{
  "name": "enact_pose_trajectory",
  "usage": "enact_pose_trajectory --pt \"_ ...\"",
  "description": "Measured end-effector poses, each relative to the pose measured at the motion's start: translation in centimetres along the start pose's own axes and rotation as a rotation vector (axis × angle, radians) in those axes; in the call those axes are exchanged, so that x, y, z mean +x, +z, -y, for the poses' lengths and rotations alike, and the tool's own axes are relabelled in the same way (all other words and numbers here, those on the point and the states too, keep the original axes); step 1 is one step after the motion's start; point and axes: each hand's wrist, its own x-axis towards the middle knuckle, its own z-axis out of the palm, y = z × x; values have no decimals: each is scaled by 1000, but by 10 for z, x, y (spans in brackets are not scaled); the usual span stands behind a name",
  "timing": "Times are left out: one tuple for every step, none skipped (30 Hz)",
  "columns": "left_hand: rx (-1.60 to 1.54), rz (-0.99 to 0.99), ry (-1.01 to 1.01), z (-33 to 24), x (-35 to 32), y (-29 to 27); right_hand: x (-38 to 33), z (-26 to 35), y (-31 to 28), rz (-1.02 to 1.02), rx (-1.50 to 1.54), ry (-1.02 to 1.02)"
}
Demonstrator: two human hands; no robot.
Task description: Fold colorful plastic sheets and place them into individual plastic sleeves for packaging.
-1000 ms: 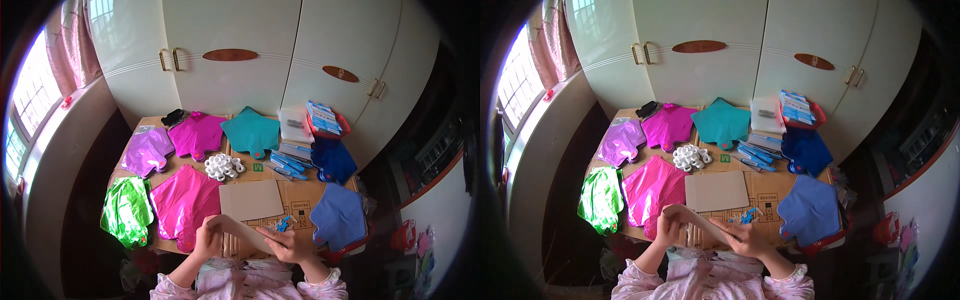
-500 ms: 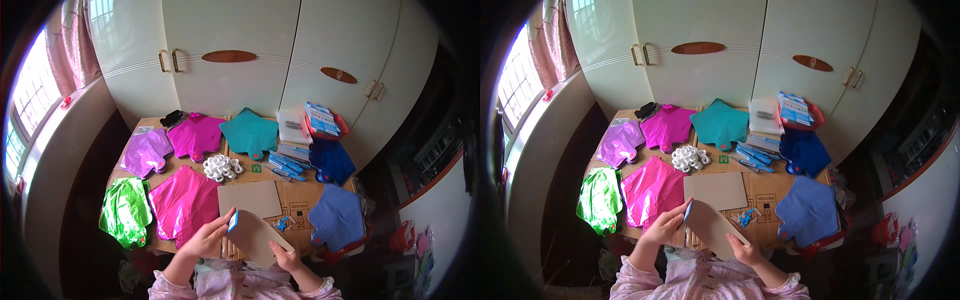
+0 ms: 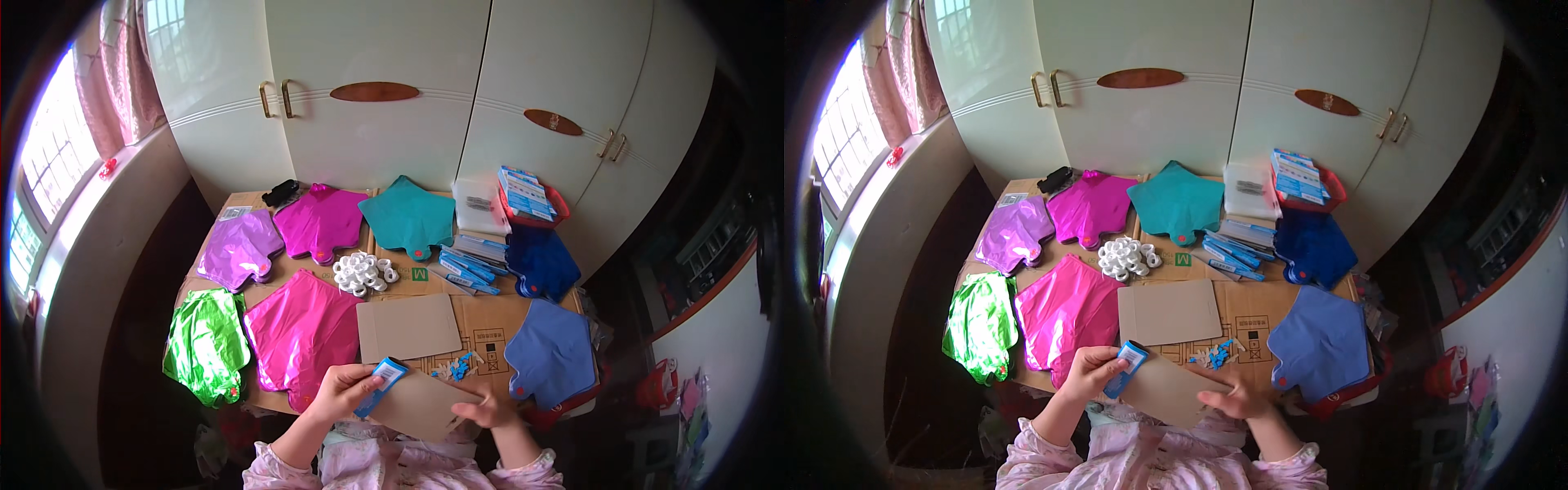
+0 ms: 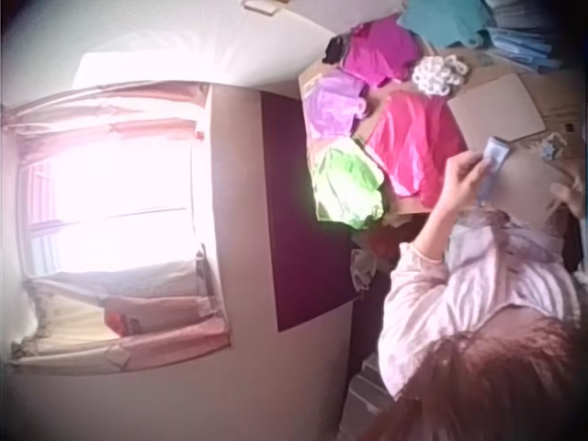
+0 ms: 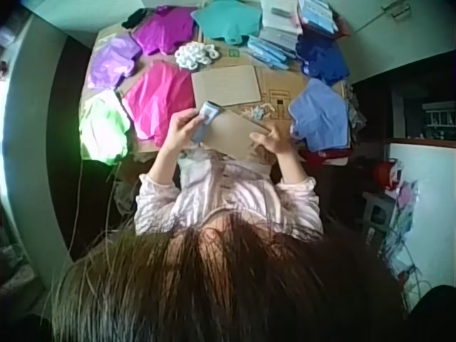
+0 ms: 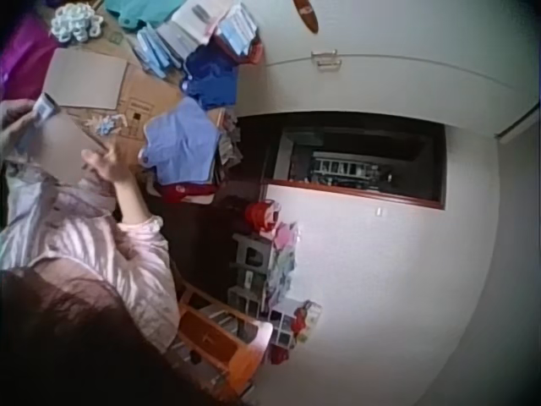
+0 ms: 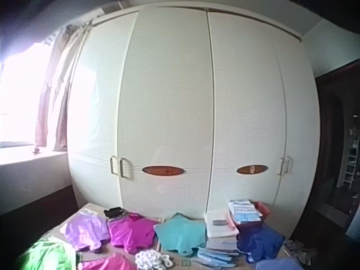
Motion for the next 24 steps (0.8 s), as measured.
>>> enact_pose_trajectory --pt "39 -7 37 2 0 1 8 22 2 -37 338 5" --pt "160 21 97 1 0 2 14 35 -1 -101 122 -53" --pt "277 49 157 0 -2 4 17 46 -5 -164 -97 -108" --pt "395 81 210 -1 -3 8 19 56 -8 -231 -310 -158" --pt "555 98 424 -6 1 17 27 71 5 -266 -480 -251" --pt "562 102 441 -10 2 25 32 80 16 -224 -622 -303" --pt "569 106 458 -14 2 33 36 88 27 -180 -765 -353" --pt "579 109 476 -18 1 38 41 90 35 -134 -906 -405" --pt "608 105 483 -20 0 42 42 77 42 -207 -845 -388" --pt "641 89 494 -23 -2 44 41 76 43 -215 -846 -383" --pt "673 72 505 -25 -3 46 40 76 44 -223 -846 -377" --pt "708 54 512 -26 -5 47 39 75 44 -229 -842 -371" --pt "759 62 527 -26 -5 45 37 76 44 -241 -823 -371" --pt "809 69 542 -27 -5 42 35 79 44 -253 -804 -370" --pt "860 72 557 -27 -6 38 33 81 43 -262 -785 -371" --pt "896 93 562 -27 -7 35 33 83 41 -274 -779 -371" --pt "933 114 566 -27 -8 33 34 86 37 -286 -773 -372" --pt "968 136 573 -26 -9 30 34 89 34 -300 -769 -372" --pt "1010 157 591 -26 -9 28 33 86 27 -293 -707 -334" --pt "1052 178 609 -25 -10 25 33 83 25 -287 -680 -342" --pt "1093 197 626 -24 -11 24 34 81 24 -280 -654 -351" --pt "1056 191 636 -21 -11 24 35 79 23 -271 -627 -359" --pt "1018 184 645 -17 -11 23 35 79 22 -265 -615 -341" --pt "982 178 656 -14 -10 23 35 78 22 -259 -604 -323"
